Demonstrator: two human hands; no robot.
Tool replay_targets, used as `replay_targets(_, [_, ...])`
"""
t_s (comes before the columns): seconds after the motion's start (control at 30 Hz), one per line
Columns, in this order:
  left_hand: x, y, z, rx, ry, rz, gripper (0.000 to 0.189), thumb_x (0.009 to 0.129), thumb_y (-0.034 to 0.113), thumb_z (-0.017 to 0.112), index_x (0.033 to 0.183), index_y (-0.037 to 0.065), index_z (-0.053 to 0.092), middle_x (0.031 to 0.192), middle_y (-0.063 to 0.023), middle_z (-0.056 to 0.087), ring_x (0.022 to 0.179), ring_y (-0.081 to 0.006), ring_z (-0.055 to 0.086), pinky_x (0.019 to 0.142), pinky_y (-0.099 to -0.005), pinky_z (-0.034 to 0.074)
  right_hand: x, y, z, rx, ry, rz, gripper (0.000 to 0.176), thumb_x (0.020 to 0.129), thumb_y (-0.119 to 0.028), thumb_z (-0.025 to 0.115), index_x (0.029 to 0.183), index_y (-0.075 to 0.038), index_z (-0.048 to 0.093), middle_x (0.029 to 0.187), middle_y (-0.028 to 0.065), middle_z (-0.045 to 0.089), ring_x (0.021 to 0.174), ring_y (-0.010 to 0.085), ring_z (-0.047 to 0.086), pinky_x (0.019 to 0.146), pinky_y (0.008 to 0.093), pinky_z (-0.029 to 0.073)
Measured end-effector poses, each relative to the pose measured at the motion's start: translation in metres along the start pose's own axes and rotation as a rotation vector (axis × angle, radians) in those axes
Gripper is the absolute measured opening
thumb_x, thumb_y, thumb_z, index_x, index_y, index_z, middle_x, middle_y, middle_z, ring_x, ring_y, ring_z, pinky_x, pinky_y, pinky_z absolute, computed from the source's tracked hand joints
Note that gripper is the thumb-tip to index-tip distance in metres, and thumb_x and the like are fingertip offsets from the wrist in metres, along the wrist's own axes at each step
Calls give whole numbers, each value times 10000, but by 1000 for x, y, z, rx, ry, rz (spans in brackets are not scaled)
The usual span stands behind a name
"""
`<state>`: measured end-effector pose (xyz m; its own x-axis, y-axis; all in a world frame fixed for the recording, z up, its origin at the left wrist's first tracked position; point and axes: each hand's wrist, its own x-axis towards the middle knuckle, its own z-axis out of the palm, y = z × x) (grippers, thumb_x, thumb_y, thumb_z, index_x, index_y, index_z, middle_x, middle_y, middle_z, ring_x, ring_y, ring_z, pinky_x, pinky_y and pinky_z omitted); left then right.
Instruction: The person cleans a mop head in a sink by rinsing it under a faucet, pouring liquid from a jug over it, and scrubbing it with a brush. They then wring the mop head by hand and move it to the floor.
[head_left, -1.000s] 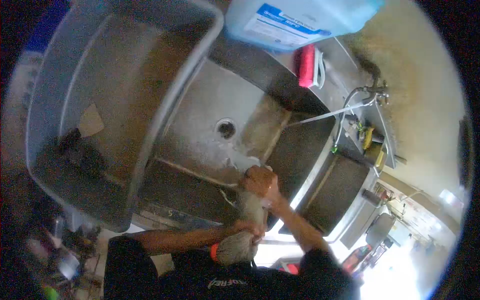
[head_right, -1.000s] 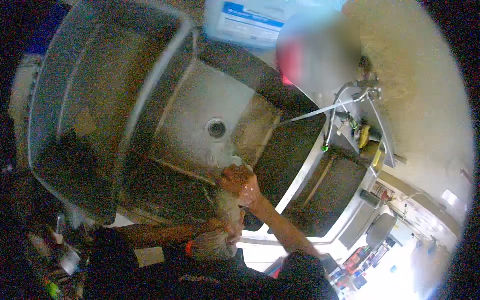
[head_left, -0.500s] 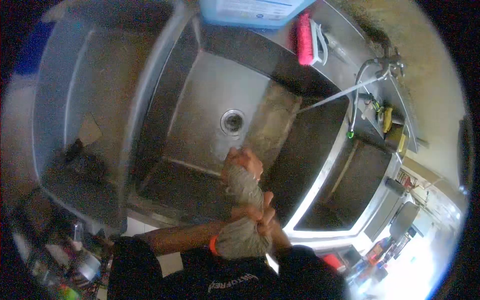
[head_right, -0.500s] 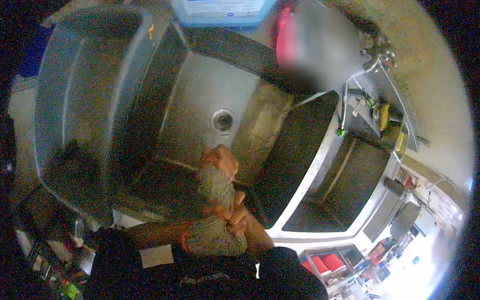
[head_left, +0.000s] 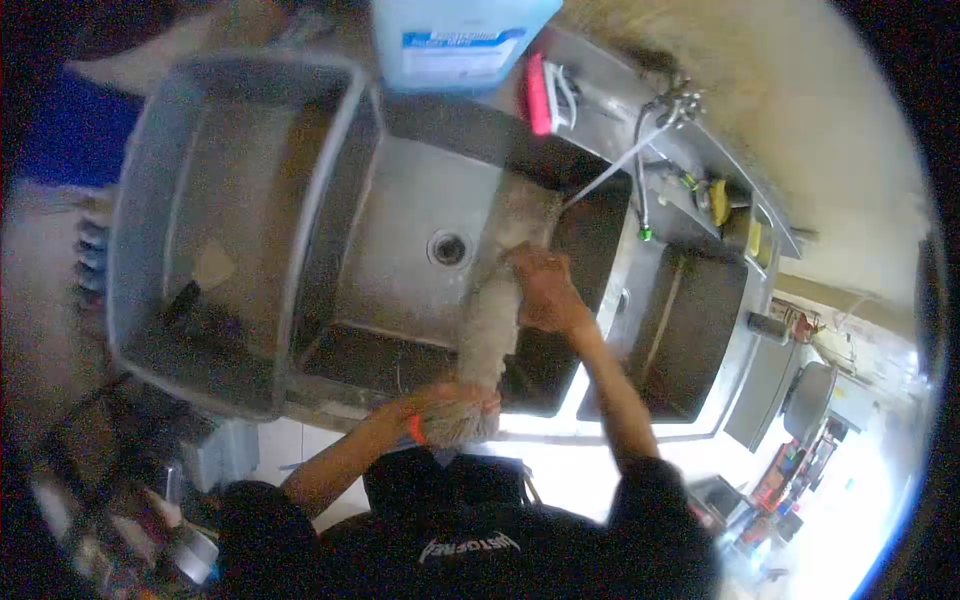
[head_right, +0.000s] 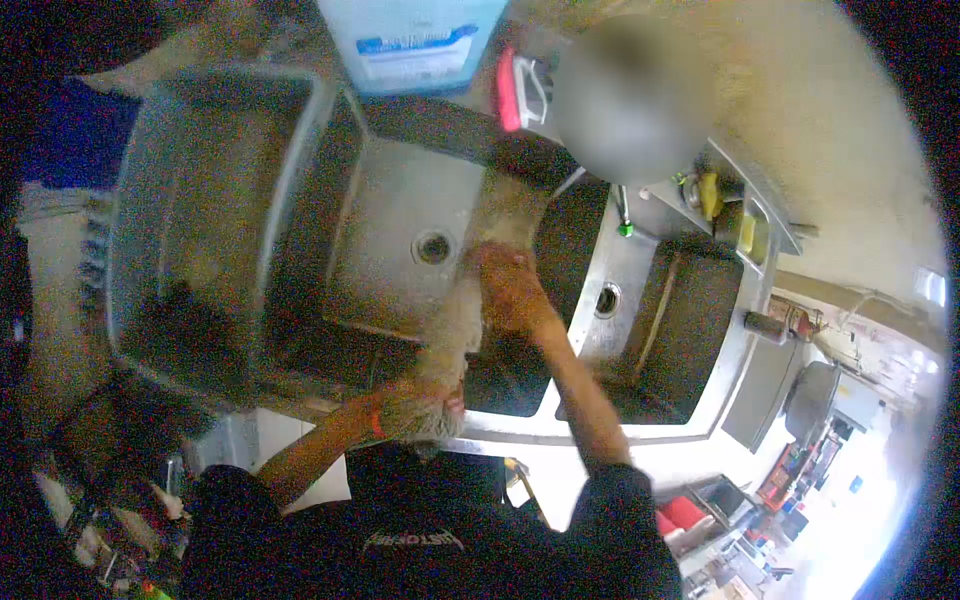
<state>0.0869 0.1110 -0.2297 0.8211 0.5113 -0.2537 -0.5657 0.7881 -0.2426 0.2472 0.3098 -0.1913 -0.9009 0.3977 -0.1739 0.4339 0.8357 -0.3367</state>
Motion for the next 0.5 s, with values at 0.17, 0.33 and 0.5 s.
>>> replay_targets(0.17, [18,-30,32,48,-157,320,161,810,96,575,925,58,469,739,-25,450,790,-180,491,804,-327,422,-86,-58,56,675,788,830,516,767,-121,652,1203,-6,401,1151,201,505,1077,340,493,890,387,410])
replay_targets(0.33, [-40,-85,210,895,357,499,419,792,116,580,1177,22,444,930,-80,567,962,-202,523,811,-343,438,-158,-151,120,1195,316,-186,370,709,-163,722,1024,-112,535,1003,70,591,987,236,568,972,458,343])
replay_targets(0.5, [-131,-172,295,1061,484,1141,422,800,132,571,1186,19,443,967,-92,567,995,-220,516,833,-353,437,-111,-263,100,991,448,-203,324,698,-200,736,956,-114,560,957,69,605,930,241,582,954,448,360])
